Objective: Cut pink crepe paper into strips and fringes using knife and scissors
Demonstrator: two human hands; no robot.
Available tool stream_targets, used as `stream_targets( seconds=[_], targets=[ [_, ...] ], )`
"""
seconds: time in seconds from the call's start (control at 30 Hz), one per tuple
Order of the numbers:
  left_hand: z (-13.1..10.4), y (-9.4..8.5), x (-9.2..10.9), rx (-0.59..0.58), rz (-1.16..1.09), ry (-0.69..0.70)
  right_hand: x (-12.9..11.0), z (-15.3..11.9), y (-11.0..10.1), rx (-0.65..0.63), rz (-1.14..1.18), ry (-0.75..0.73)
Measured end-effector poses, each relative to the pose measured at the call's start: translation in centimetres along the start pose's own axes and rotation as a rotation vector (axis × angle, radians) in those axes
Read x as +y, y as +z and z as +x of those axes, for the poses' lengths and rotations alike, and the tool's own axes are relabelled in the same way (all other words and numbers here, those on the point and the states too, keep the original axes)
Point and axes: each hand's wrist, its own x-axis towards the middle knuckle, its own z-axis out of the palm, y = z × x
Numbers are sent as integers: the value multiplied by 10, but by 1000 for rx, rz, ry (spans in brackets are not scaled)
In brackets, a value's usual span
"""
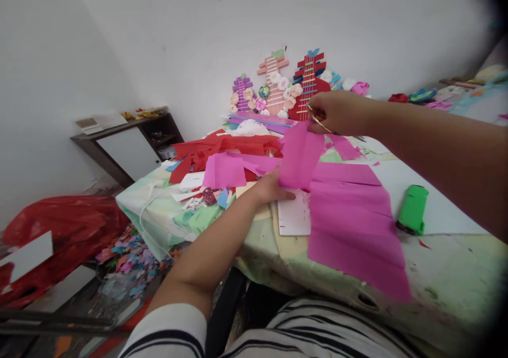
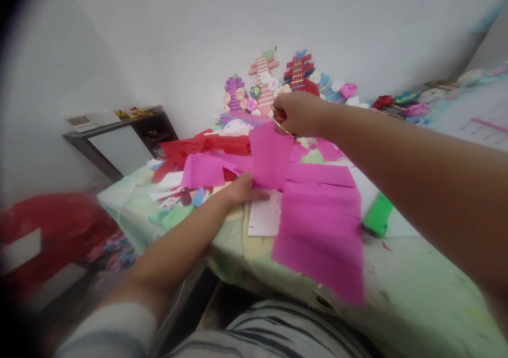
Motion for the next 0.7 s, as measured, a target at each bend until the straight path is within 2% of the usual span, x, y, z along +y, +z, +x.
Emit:
stream_targets(
  seconds=[0.33,0.7],
  targets=[
    [-1,2,2,29,84,-71,7,4,2,-13,-8,66],
    [8,5,-10,69,139,-100,-10,5,-8,9,-15,77]
  ],
)
